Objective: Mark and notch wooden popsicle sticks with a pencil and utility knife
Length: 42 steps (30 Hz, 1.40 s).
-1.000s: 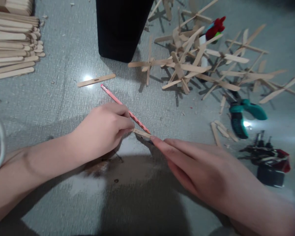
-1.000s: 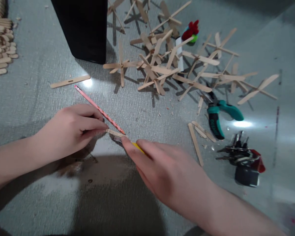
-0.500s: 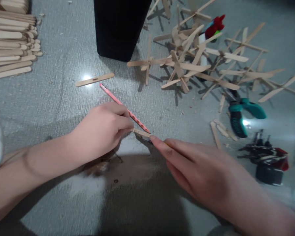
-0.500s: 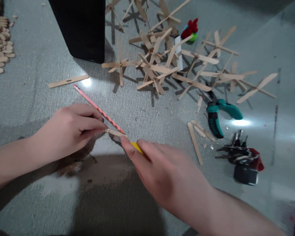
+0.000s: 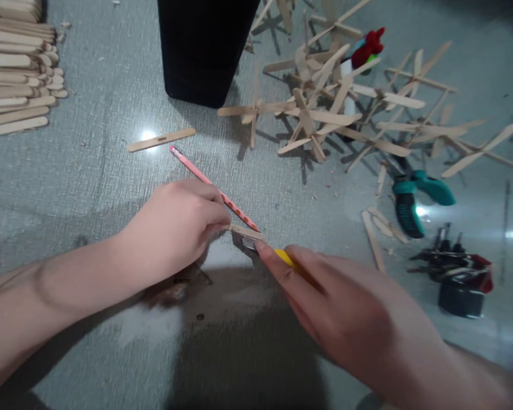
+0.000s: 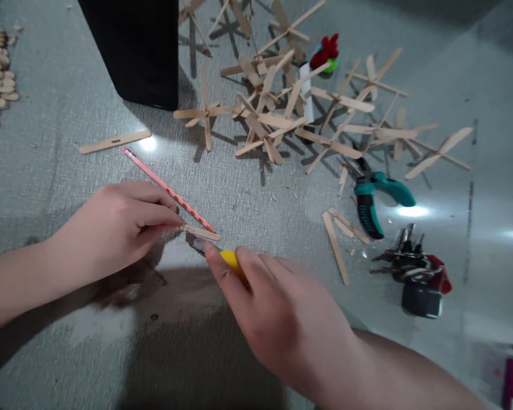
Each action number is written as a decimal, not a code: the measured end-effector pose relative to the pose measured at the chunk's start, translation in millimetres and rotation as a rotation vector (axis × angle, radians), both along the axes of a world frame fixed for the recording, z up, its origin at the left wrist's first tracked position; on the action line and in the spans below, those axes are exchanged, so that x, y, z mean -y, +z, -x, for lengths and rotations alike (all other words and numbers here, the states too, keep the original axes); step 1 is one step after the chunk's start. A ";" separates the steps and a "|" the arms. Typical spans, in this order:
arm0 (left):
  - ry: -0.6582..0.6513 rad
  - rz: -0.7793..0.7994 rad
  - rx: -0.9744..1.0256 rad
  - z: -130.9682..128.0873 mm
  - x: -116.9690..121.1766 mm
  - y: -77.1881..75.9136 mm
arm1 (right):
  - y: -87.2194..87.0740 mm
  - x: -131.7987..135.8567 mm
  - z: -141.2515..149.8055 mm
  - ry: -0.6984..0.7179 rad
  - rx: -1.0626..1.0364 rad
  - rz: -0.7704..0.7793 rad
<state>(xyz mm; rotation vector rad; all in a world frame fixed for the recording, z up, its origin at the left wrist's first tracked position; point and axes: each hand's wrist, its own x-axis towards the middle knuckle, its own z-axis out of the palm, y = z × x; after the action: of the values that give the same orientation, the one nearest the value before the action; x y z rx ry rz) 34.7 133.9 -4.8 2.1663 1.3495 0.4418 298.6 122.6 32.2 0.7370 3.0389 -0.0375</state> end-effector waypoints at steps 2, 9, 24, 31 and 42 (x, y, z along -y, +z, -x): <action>0.005 0.006 0.004 -0.2 0.0 0.9 | 0.3 -0.9 0.4 0.003 0.004 0.011; -0.009 -0.001 0.020 0.8 0.4 -0.4 | 1.4 -1.3 0.4 0.006 -0.006 -0.004; -0.002 -0.011 0.016 -0.1 1.3 1.3 | 1.7 -2.5 0.2 0.009 0.014 0.029; -0.018 -0.011 -0.058 -1.6 -1.1 -0.4 | -1.1 -0.1 1.1 -0.012 0.019 0.015; -0.024 -0.003 -0.049 -1.6 -2.3 1.1 | 8.2 2.1 11.1 -0.021 0.062 -0.072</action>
<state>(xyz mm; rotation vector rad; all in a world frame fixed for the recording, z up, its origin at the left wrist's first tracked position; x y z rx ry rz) 36.3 136.3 -3.7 2.2064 1.3478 0.3841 287.6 120.5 40.3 0.7595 2.9880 0.0929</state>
